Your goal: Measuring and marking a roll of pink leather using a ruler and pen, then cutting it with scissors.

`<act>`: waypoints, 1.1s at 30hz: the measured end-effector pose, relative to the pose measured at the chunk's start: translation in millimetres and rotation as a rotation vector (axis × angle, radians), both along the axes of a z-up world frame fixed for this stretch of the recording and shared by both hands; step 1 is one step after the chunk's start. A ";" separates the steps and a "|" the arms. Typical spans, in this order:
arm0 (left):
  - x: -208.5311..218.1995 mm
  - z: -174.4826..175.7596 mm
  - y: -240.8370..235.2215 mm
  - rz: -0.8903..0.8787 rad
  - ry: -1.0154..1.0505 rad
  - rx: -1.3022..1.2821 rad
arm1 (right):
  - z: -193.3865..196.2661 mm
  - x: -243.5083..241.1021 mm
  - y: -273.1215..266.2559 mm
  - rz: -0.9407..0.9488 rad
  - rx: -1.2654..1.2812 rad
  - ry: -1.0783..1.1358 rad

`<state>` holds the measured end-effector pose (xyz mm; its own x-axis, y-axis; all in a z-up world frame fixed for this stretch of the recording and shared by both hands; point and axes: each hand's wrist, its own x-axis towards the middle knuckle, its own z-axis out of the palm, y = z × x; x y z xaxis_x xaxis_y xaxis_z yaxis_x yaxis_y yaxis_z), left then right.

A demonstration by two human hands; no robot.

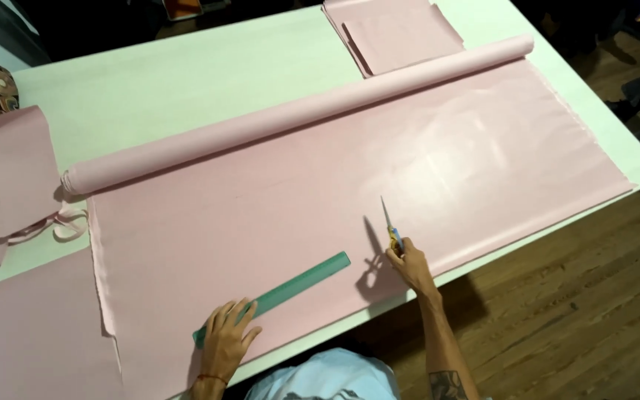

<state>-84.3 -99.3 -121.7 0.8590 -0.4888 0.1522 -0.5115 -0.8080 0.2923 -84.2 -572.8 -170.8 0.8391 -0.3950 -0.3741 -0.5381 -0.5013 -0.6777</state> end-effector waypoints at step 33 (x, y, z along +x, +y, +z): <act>19.5 -72.6 -282.0 -0.207 -0.220 -0.169 | 32.0 -27.6 -86.0 0.554 -0.324 -0.426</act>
